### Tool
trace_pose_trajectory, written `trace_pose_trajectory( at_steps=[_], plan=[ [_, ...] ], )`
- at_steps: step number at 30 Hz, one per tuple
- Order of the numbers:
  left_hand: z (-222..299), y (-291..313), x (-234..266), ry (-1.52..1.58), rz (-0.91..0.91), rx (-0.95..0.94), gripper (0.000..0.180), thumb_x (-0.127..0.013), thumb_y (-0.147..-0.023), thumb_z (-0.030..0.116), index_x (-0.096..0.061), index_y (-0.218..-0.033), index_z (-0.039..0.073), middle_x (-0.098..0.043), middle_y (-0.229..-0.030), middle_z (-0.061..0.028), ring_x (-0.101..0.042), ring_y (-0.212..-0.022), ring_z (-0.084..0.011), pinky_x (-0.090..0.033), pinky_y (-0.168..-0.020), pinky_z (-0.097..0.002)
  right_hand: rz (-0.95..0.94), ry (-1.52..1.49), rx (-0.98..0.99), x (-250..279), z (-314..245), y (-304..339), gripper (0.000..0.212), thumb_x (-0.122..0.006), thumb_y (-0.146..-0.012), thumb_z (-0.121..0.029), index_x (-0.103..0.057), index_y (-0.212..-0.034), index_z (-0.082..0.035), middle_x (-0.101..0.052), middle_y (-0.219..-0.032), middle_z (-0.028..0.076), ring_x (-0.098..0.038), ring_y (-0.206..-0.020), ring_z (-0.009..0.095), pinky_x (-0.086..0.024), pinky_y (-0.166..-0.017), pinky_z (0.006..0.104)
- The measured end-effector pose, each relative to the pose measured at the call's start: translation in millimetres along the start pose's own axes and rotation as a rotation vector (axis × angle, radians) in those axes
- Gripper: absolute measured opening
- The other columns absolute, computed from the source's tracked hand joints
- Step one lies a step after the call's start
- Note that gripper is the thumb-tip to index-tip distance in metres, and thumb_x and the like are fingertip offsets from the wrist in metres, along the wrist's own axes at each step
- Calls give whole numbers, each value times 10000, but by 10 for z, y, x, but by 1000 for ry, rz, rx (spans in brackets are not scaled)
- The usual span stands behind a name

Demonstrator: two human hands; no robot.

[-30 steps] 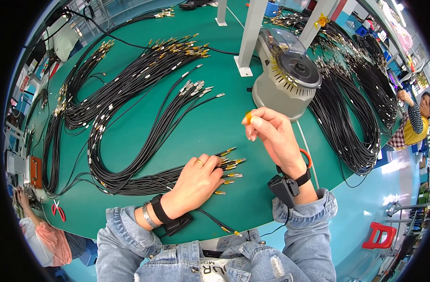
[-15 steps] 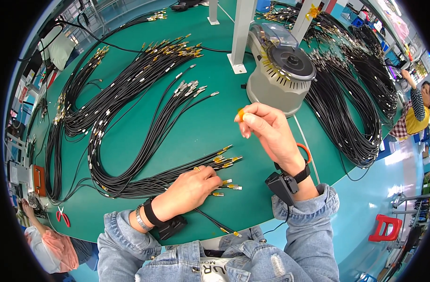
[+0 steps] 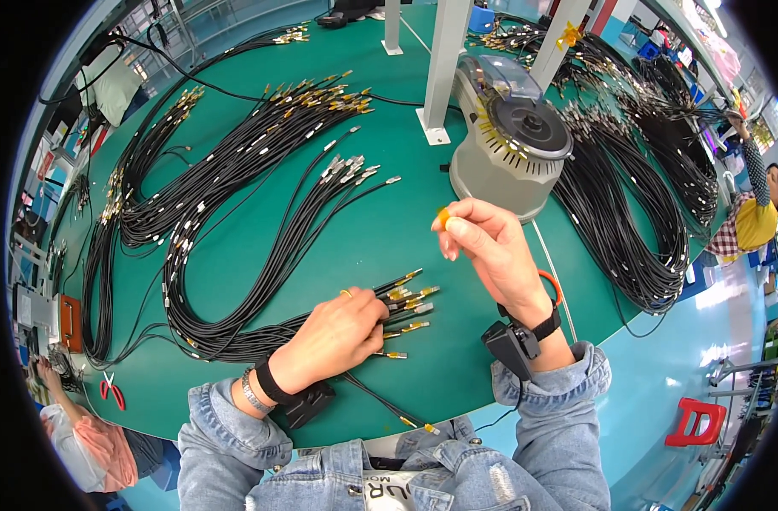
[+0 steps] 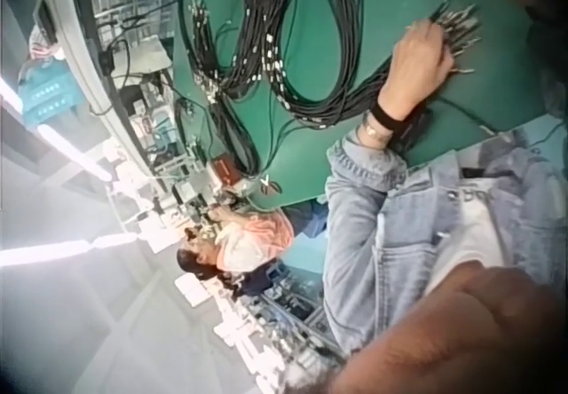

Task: The person selects a cable from a bundle on the table and picks up a yellow component from a dispenser. They then fit the yellow component onto the end of the cable by hand.

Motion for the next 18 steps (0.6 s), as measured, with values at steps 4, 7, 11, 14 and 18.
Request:
trace_pose_trajectory(
  at_steps=[4, 7, 11, 14, 18],
  plan=[
    [-98, 50, 186, 294, 160, 137, 117, -608, -787, 50, -548, -878, 8, -555, -756, -74, -555, -686, -185, -451, -592, -291, 35, -32, 14, -86, -72, 61, 130, -547, -890, -111, -574, -914, 14, -593, -863, 73, -522, -695, 119, -429, -643, 265],
    [-242, 94, 57, 780, 161, 319, 107, -614, -824, 64, -571, -896, -3, -576, -743, -58, -547, -637, -122, -430, -557, -247, 68, -51, 1, -196, -89, 203, 125, -536, -890, -98, -567, -900, 23, -575, -827, 69, -519, -680, 123, -426, -632, 272],
    [-180, 50, 117, 852, 264, 187, 117, -628, -844, 85, -619, -917, -6, -599, -719, -41, -524, -592, -65, -404, -515, -221, 124, 30, -71, -336, 37, 513, 107, -529, -885, -67, -569, -871, 31, -553, -785, 65, -517, -659, 129, -419, -607, 264],
    [-195, 121, 257, 663, 419, 202, 118, -657, -805, 45, -655, -915, 5, -588, -683, -42, -508, -544, -73, -388, -472, -224, 175, 80, -152, -458, 231, 685, 85, -538, -878, -43, -580, -861, 28, -559, -773, 51, -513, -653, 109, -412, -590, 237],
    [-174, 202, 344, 485, 557, 180, 126, -684, -764, 10, -654, -886, 5, -583, -665, -48, -492, -495, -76, -366, -425, -219, 252, 62, -195, -527, 498, 780, 67, -554, -871, -33, -591, -866, 22, -567, -769, 31, -504, -653, 78, -404, -582, 210]
  ],
)
Point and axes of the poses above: each hand's wrist, its own y-axis away from the middle knuckle, its own x-axis out of the back of the hand, z = x × y, the point moved 10 cm from there along -y, towards the middle knuckle
